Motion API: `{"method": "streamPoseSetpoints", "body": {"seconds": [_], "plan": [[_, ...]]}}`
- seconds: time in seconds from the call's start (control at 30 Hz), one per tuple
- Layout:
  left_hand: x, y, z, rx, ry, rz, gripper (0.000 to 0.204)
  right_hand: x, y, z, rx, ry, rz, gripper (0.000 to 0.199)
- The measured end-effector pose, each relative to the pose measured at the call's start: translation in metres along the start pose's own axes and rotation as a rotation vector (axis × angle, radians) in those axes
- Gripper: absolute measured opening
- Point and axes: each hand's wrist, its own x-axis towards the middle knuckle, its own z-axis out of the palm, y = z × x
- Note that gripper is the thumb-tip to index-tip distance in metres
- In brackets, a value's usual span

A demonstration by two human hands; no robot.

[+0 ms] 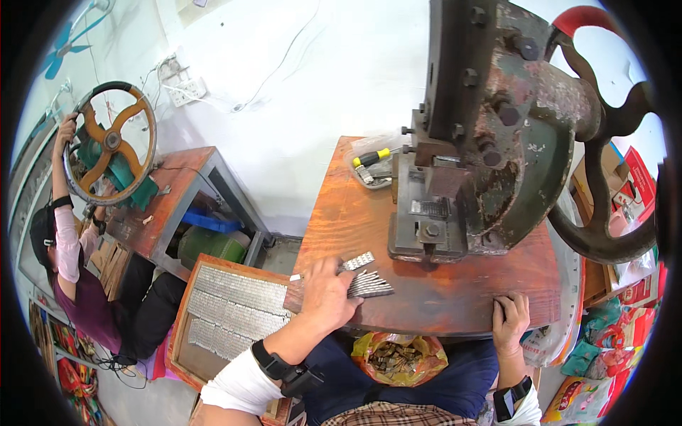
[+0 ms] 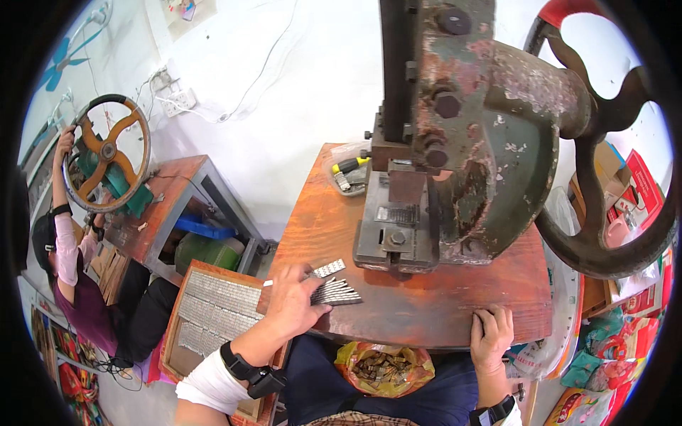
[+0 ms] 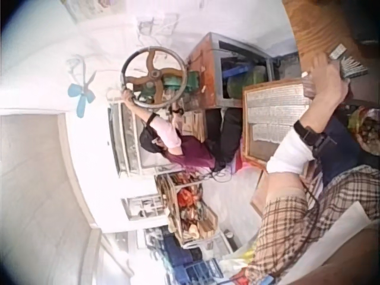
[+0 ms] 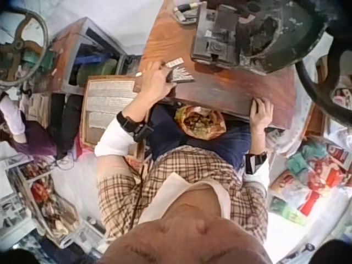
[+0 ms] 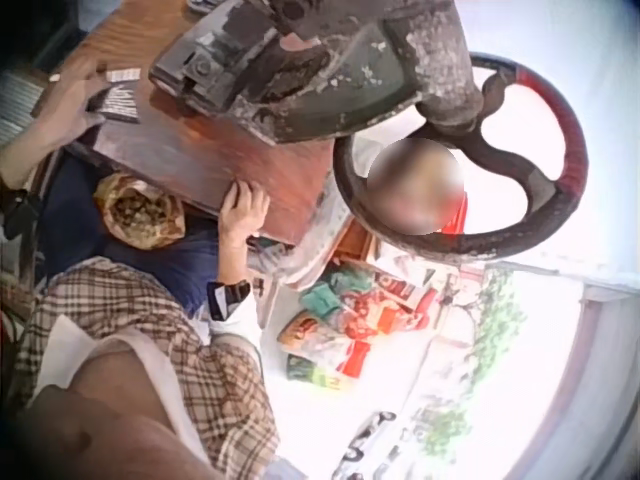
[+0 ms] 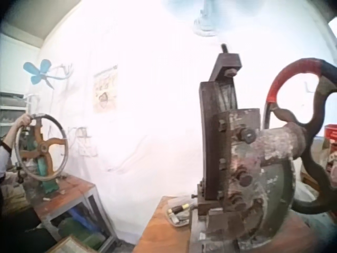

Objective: Operating a manual hand press to process small metal components from strips.

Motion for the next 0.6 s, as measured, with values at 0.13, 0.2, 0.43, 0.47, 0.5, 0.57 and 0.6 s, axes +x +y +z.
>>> {"method": "streamPoseSetpoints", "body": {"seconds": [0.13,0.2,0.43,0.47,0.5,0.57,0.6], "plan": [[0.006,-0.015,0.012,-0.115,0.006,0.013,0.047,0.004,-0.007,-0.003,0.008,-0.015,0.008,0.015],[0.003,-0.021,0.02,-0.139,0.018,0.017,0.045,0.01,-0.029,-0.003,0.185,-0.083,-0.093,0.014],[0.002,-0.031,0.027,-0.381,0.066,0.114,0.057,0.07,-0.132,0.079,0.534,-0.559,-0.413,0.058],[0.002,-0.03,0.027,-0.448,0.075,0.105,0.061,0.077,-0.139,0.093,0.536,-0.565,-0.4,0.059],[0.001,-0.029,0.026,-0.447,0.076,0.106,0.061,0.083,-0.142,0.103,0.537,-0.575,-0.391,0.061],[0.0,-0.026,0.025,-0.465,0.118,-0.004,0.069,0.088,-0.137,0.112,0.626,-0.714,-0.343,0.063],[-0.004,-0.028,0.028,-0.465,0.124,-0.007,0.069,0.089,-0.137,0.116,0.722,-0.858,-0.302,0.065]]}}
